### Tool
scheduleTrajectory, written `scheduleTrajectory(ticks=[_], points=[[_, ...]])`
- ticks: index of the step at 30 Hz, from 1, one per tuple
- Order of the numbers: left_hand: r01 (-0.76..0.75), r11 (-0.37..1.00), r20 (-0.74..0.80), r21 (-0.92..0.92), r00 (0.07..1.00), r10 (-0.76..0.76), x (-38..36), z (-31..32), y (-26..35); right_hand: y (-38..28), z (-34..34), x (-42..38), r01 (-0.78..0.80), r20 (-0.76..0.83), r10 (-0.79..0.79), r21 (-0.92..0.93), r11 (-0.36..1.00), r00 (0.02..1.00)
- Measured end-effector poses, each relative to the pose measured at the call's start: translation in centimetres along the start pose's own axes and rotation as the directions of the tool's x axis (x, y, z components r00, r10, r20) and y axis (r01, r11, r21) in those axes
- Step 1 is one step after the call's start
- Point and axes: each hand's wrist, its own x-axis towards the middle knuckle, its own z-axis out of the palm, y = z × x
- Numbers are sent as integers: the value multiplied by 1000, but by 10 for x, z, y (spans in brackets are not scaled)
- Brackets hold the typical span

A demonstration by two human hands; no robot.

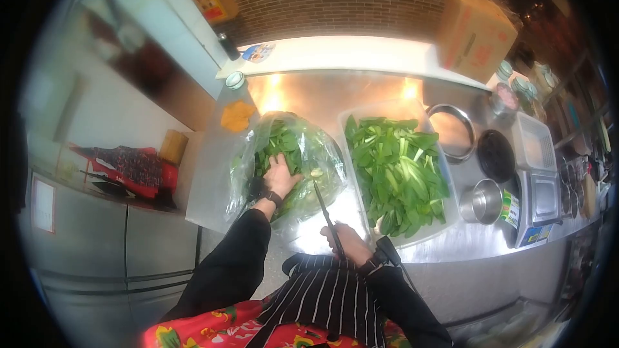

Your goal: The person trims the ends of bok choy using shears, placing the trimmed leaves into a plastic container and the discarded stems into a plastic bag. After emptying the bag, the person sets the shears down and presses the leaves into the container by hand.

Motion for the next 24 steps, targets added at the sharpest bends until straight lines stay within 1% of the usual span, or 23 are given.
scheduleTrajectory(ticks=[1, 2, 4, 5, 8, 10, 12, 14, 15, 16, 17, 18, 19, 20, 22, 23, 24], points=[[24, 999, -65, -48, 998, -28, 5, 3, -2, -1, 0, -1, 4, -2, -4, -4, 1000, 1000], [22, 998, -70, -51, 997, -26, 11, 4, -6, -1, -1, -4, -10, -13, 10, 13, 1000, 1000], [81, 965, -65, -250, 993, -100, 27, 13, -28, -1, -1, -8, -23, -24, 23, 34, 999, 999], [-12, 933, -168, -358, 984, -52, 30, 19, -40, 0, -2, -9, -10, -31, 10, 11, 1000, 999], [-12, 858, -100, -513, 994, -47, 14, -15, -49, 3, -5, -8, 7, -46, -9, -35, 999, 999], [-17, 829, -86, -558, 996, -37, -12, -42, -44, 6, -7, -8, 1, -56, -5, -60, 998, 998], [-15, 823, -47, -568, 999, -15, -42, -74, -39, 6, -7, -10, 17, -79, -25, -98, 995, 997], [-55, 959, 26, -278, 998, 65, -55, -73, -56, 5, -5, -14, 37, -87, -46, -102, 994, 995], [-83, 959, 90, -271, 990, 111, -62, -73, -64, 4, -5, -16, 59, -94, -70, -115, 992, 993], [-80, 959, 94, -272, 989, 110, -64, -70, -66, 3, -5, -18, 55, -94, -66, -115, 992, 993], [-13, 907, 59, -420, 997, 42, -65, -67, -68, 2, -5, -19, 77, -94, -88, -117, 990, 992], [46, 828, 35, -559, 999, -32, -66, -66, -70, 1, -5, -18, 100, -93, -112, -120, 988, 989], [69, 807, -48, -586, 992, -119, -67, -74, -58, 3, -4, -17, 93, -89, -104, -121, 988, 991], [77, 807, -43, -586, 991, -126, -64, -73, -50, 5, -4, -15, 92, -89, -106, -149, 985, 990], [-82, 850, -216, -520, 976, -38, -59, -66, -34, 3, -4, -13, 86, -86, -103, -185, 979, 991], [-45, 907, -97, -420, 995, 4, -53, -55, -30, -2, -3, -15, 88, -82, -108, -218, 972, 991], [16, 977, 28, -213, 1000, -10, -51, -50, -22, -4, -1, -16, 92, -77, -114, -250, 964, 990]])
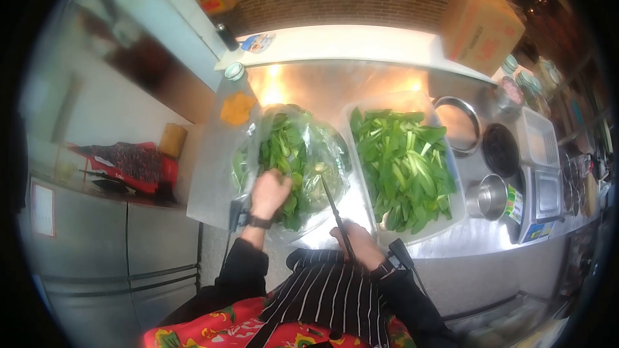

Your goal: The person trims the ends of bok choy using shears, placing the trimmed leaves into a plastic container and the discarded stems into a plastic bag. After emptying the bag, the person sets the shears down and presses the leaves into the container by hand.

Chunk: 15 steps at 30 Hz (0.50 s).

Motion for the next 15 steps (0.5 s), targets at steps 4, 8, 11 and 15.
scheduleTrajectory(ticks=[4, 8, 11, 15], points=[[15, 977, 168, 212, 984, -51, 6, 71, -45, -2, 2, -2, 17, -26, -19, -50, 999, 999], [133, 991, 148, -35, 981, -126, -11, 27, -28, 2, 2, -6, 33, -8, -34, -79, 996, 999], [-58, 922, 80, -383, 992, 95, -21, 3, -32, 1, 4, -4, 123, 11, -124, -199, 972, 992], [13, 706, 204, -708, 961, 186, -29, -24, -28, -12, 5, 9, 229, 86, -213, -327, 917, 973]])
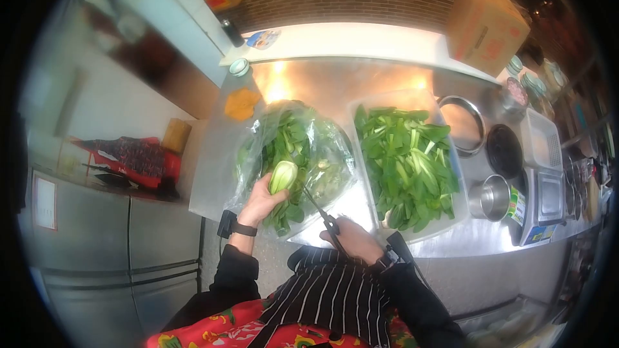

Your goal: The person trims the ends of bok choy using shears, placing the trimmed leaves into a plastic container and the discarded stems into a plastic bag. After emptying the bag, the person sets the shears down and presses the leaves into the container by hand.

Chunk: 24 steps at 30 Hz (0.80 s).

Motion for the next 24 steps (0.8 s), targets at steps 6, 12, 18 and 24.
scheduleTrajectory(ticks=[6, 12, 18, 24], points=[[98, 994, 195, 56, 975, -107, -20, -2, 39, -36, -17, 18, -94, 194, 113, -104, 990, 975], [109, 991, 281, -79, 956, -83, -22, -6, 35, -13, -13, 37, -128, 300, 108, 46, 991, 948], [220, 943, 243, -251, 957, -158, -9, -6, 14, -13, 2, 47, -147, 277, 80, 230, 962, 958], [244, 879, 237, -410, 959, -155, -12, -16, 21, -26, 2, 47, -50, 180, 5, 244, 969, 984]])
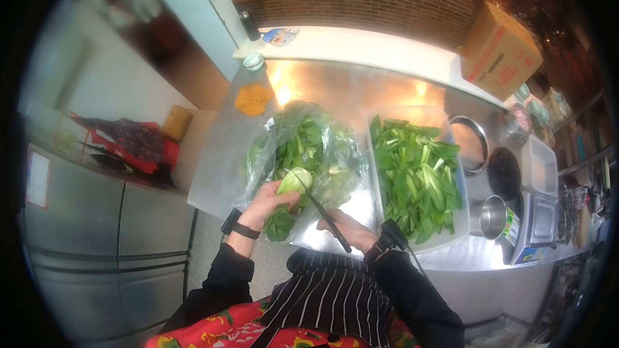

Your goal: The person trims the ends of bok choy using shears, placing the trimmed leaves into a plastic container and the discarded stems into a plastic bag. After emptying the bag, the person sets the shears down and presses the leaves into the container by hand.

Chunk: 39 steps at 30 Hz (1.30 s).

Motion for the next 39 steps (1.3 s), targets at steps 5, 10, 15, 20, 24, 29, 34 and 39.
scheduleTrajectory(ticks=[5, 10, 15, 20, 24, 29, 34, 39], points=[[-31, 993, -68, 118, 997, 39, -7, 3, 13, -26, -4, -3, -50, 73, 60, -133, 990, 996], [-58, 965, -99, 257, 991, 86, -10, 0, 9, -26, -3, -3, -99, 95, 114, -152, 983, 989], [-26, 977, -28, 213, 999, 33, -14, 2, 10, -15, 0, -4, -12, 36, 15, -74, 997, 999], [15, 966, -27, 258, 1000, -8, -14, 0, 10, -38, 4, -3, -205, -23, 208, -296, 933, 978], [89, 975, -23, 202, 996, -86, 3, -18, -9, -27, 8, 5, -228, -150, 181, -424, 877, 972], [30, 942, 16, 335, 999, -37, 6, -12, -19, -26, -4, 22, -196, -7, 205, -336, 921, 979], [41, 729, -95, 683, 995, 33, 13, -14, -10, 9, -2, 41, -147, -88, 122, -422, 894, 989], [-215, 711, -57, 670, 939, 338, 12, 13, 14, 27, 4, 25, -157, -133, 109, -435, 886, 985]])
